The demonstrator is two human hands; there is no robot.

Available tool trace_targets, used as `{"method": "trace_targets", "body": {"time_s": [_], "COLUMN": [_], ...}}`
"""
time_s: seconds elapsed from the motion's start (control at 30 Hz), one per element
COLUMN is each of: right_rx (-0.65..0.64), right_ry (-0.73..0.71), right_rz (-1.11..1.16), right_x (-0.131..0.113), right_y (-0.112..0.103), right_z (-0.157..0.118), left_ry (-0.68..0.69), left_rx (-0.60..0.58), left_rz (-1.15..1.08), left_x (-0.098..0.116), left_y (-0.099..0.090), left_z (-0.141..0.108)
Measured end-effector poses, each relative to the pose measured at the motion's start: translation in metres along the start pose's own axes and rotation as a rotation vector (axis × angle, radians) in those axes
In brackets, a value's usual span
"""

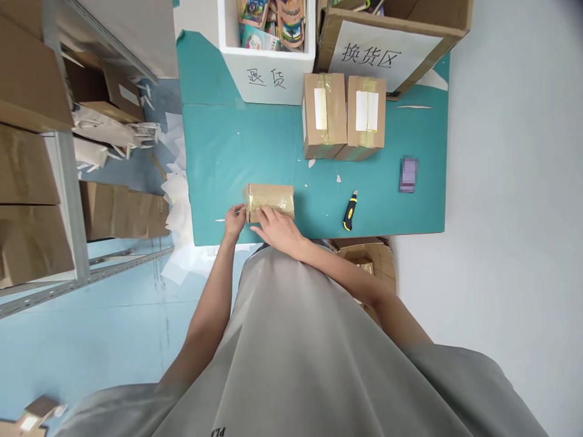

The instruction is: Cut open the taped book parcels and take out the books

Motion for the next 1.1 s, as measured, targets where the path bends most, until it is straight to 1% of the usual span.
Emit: {"method": "trace_targets", "body": {"time_s": [0.07, 0.13, 0.23, 0.33, 0.37, 0.43, 0.5, 0.57, 0.63, 0.73, 0.83, 0.9, 1.0, 1.1], "right_rx": [0.031, 0.117, 0.295, 0.433, 0.452, 0.452, 0.432, 0.434, 0.461, 0.472, 0.415, 0.396, 0.419, 0.456], "right_ry": [0.073, 0.178, 0.319, 0.419, 0.45, 0.494, 0.507, 0.49, 0.465, 0.46, 0.516, 0.549, 0.538, 0.501], "right_rz": [-0.026, -0.023, 0.042, 0.133, 0.154, 0.184, 0.205, 0.222, 0.231, 0.245, 0.241, 0.235, 0.26, 0.313], "right_x": [0.017, 0.043, 0.092, 0.145, 0.161, 0.188, 0.205, 0.213, 0.216, 0.215, 0.216, 0.217, 0.217, 0.216], "right_y": [-0.011, -0.024, -0.038, -0.042, -0.042, -0.04, -0.039, -0.037, -0.034, -0.018, 0.007, 0.018, 0.018, 0.005], "right_z": [-0.014, -0.035, -0.071, -0.099, -0.105, -0.114, -0.12, -0.125, -0.131, -0.14, -0.148, -0.154, -0.157, -0.151], "left_ry": [-0.04, -0.058, -0.026, 0.0, 0.006, 0.022, 0.05, 0.083, 0.101, 0.055, -0.023, -0.047, -0.04, 0.016], "left_rx": [0.007, -0.042, -0.152, -0.196, -0.208, -0.225, -0.2, -0.163, -0.144, -0.125, -0.116, -0.117, -0.113, -0.116], "left_rz": [-0.006, -0.021, -0.04, -0.057, -0.064, -0.059, -0.031, -0.027, -0.059, -0.079, -0.053, -0.043, -0.035, -0.067], "left_x": [-0.001, 0.0, 0.01, 0.023, 0.028, 0.039, 0.048, 0.053, 0.051, 0.033, 0.011, 0.003, 0.003, 0.016], "left_y": [-0.001, 0.003, 0.016, 0.032, 0.038, 0.05, 0.058, 0.06, 0.06, 0.057, 0.057, 0.058, 0.058, 0.053], "left_z": [-0.002, -0.005, -0.009, -0.011, -0.012, -0.015, -0.02, -0.026, -0.033, -0.038, -0.041, -0.045, -0.052, -0.057]}}
Point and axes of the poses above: each hand's wrist, its own z-axis towards the middle knuckle, its own y-axis out of the palm, x = y × z, the point moved 9 cm from there along z, towards the middle knuckle, and after that the axes turned 9 degrees about -y, right-handed, at the moved point
